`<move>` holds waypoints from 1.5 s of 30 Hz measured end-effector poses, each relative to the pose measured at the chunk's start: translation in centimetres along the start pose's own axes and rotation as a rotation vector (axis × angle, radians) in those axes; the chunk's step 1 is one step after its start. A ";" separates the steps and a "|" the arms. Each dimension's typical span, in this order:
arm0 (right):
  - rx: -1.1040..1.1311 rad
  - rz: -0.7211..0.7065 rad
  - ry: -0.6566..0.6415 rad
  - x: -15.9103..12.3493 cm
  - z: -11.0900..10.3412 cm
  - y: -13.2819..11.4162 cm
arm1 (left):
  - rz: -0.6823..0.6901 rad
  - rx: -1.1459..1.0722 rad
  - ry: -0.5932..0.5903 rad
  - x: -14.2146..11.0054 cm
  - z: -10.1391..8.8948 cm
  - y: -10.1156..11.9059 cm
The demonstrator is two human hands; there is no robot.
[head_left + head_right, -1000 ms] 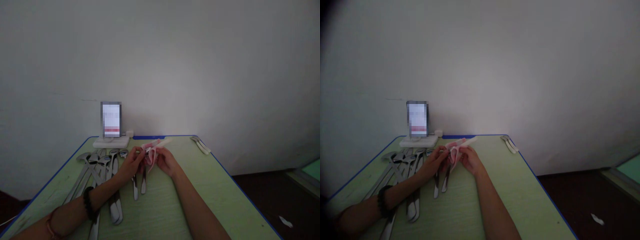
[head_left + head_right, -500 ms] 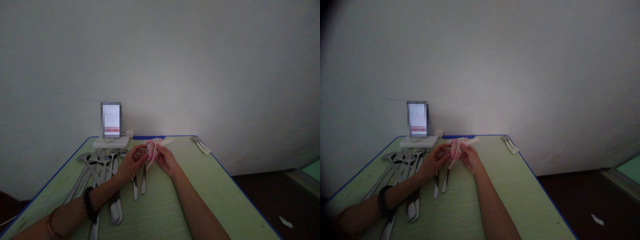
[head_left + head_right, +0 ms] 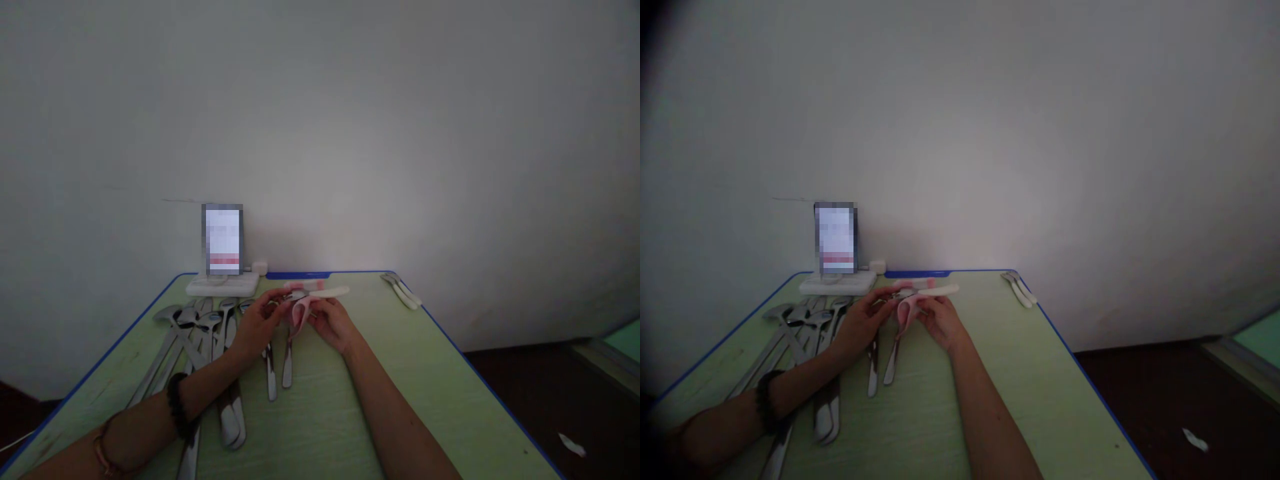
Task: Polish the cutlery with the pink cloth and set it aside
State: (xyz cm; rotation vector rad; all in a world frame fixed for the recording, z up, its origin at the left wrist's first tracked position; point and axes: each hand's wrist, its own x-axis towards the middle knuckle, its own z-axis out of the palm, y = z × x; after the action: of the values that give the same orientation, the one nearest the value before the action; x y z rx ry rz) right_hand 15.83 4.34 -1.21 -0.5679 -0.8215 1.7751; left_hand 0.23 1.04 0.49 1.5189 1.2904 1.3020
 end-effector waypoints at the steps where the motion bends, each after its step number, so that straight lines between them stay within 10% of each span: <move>1: -0.003 0.002 -0.002 0.0 0.0 0.0 | 0.011 -0.011 0.009 0.0 0.0 0.0; 45: -0.023 0.008 -0.011 -0.2 0.2 0.0 | -0.058 -0.079 -0.045 0.0 0.3 -0.2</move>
State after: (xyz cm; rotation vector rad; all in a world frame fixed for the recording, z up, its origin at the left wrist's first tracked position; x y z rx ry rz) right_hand 15.69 4.12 -1.09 -0.5772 -0.8490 1.7793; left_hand 0.53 1.09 0.25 1.4378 1.2311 1.2601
